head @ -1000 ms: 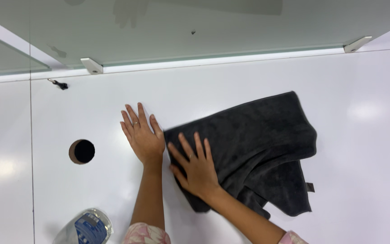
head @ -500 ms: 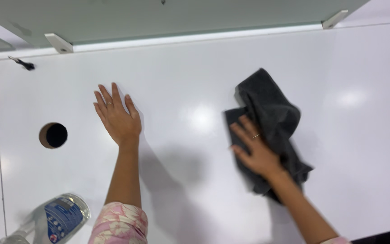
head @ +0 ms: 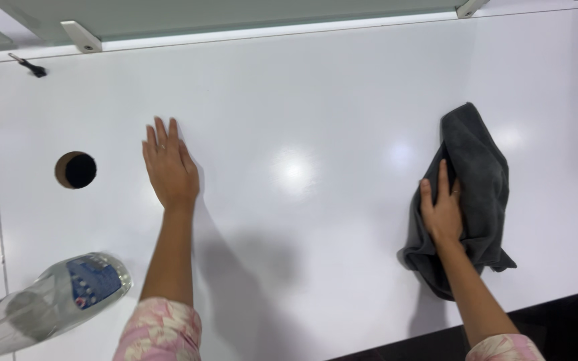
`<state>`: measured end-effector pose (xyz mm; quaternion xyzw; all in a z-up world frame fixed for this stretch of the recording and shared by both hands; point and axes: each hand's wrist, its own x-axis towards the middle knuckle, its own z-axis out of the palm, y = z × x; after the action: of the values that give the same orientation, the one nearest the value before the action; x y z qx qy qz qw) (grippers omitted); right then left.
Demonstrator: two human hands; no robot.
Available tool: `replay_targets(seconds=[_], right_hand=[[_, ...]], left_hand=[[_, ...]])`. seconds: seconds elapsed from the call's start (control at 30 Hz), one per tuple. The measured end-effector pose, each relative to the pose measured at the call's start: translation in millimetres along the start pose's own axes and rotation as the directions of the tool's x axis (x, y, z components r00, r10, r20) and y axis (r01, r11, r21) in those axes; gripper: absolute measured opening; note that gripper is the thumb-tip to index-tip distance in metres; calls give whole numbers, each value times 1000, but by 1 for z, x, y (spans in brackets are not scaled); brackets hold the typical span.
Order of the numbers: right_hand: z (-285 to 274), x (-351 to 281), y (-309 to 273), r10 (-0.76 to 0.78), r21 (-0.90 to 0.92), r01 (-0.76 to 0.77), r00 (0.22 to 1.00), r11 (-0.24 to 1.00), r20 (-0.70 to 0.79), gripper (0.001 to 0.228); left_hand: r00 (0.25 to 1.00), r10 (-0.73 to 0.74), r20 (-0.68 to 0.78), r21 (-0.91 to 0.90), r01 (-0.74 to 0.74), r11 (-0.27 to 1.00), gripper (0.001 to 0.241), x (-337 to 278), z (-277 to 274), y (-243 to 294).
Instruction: The person sprays a cleaning solution on a white desk, wipes the surface with a grey cloth, moves office chairs aside, and continues wiping the desk surface and edges.
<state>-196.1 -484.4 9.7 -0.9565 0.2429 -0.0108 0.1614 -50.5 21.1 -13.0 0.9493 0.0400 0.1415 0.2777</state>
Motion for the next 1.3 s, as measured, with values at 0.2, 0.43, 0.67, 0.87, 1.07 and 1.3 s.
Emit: replay_targets(seconds=[0.2, 0.43, 0.67, 0.87, 1.07, 1.3], right_hand=[[25, -67, -73, -28, 21, 28, 1000, 999, 12, 70], [60, -178, -194, -508, -109, 512, 859, 852, 59, 63], [72, -230, -264, -669, 22, 675, 725, 737, 162, 55], [84, -182, -311, -671, 34, 672, 732, 739, 115, 54], [97, -133, -343, -640, 25, 642, 760, 766, 110, 56], [103, -132, -342, -626, -3, 627, 778, 779, 52, 60]], left_hand=[[999, 8, 41, 88, -11, 996, 50, -76, -29, 8], [995, -25, 96, 105, 15, 994, 56, -127, -53, 13], [999, -7, 53, 128, 1, 992, 56, -123, -47, 10], [996, -13, 90, 74, 6, 997, 54, -122, -54, 14], [996, -20, 86, 90, 12, 996, 52, -122, -54, 15], [999, -21, 46, 60, 18, 998, 51, -127, -51, 15]])
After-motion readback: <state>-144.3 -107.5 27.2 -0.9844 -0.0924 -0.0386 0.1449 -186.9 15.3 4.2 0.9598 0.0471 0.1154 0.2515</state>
